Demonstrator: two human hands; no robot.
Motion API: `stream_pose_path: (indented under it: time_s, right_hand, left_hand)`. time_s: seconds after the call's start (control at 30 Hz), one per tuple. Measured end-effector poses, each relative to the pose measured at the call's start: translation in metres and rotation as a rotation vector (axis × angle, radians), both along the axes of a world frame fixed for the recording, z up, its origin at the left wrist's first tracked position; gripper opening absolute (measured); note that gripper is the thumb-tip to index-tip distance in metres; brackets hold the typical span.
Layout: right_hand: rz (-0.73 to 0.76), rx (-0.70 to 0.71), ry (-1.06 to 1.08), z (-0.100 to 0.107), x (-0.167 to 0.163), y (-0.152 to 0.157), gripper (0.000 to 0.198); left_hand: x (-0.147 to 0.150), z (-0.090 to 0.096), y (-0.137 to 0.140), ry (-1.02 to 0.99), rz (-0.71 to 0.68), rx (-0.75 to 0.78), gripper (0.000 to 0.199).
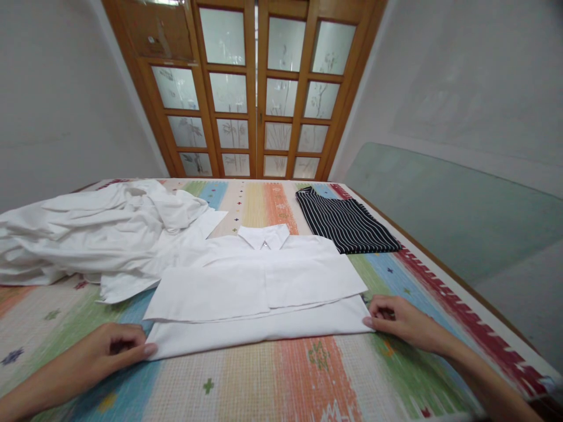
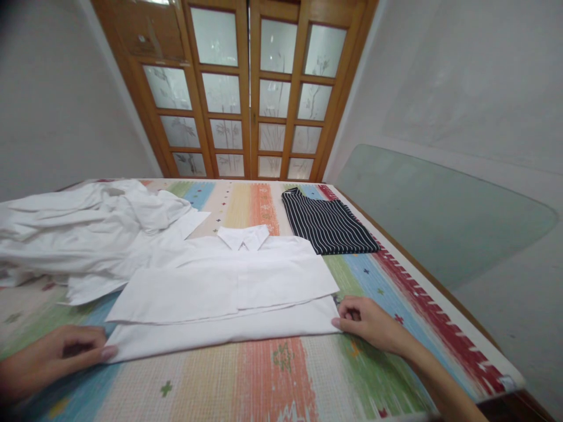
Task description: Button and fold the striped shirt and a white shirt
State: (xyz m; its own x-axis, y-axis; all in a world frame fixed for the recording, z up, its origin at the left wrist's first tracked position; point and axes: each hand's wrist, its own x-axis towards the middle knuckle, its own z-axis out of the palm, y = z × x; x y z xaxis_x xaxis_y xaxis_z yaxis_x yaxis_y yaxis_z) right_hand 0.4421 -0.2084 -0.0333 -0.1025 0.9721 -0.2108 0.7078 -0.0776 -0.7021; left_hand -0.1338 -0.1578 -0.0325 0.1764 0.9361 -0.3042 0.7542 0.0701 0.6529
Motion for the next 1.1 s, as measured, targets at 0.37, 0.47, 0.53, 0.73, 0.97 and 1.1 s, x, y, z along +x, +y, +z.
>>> stream_pose_path:
  time_s: [0.37,0.47,0.53,0.73,0.97,1.1]
  right_hand:
    - [-0.002,-0.018,-0.032,-0.012,0.007,-0.009,0.036]
    - [-0.006,-0.012,-0.063,-0.013,0.006,-0.009,0.035]
    - [-0.020,0.030,-0.059,-0.013,0.004,-0.008,0.033]
    - [-0.205,0.308,0.012,-0.012,-0.002,0.005,0.049]
    - [-0.033,0.443,-0.162,-0.004,0.004,0.029,0.043]
    - [0.092,0.510,-0.249,0.000,0.010,0.035,0.031]
  left_hand:
    - [0.011,0.001,-0.002,0.056,-0.060,-0.038,0.033]
    - [0.011,0.002,-0.002,0.082,-0.056,-0.031,0.032]
    - [0.013,0.005,-0.002,0.093,-0.048,0.016,0.033]
    - [0.021,0.014,-0.001,0.022,-0.061,0.216,0.034]
    - [0.014,0.006,0.016,0.139,-0.123,0.649,0.046]
    - [0.015,0.006,0.021,0.212,-0.255,0.848,0.032]
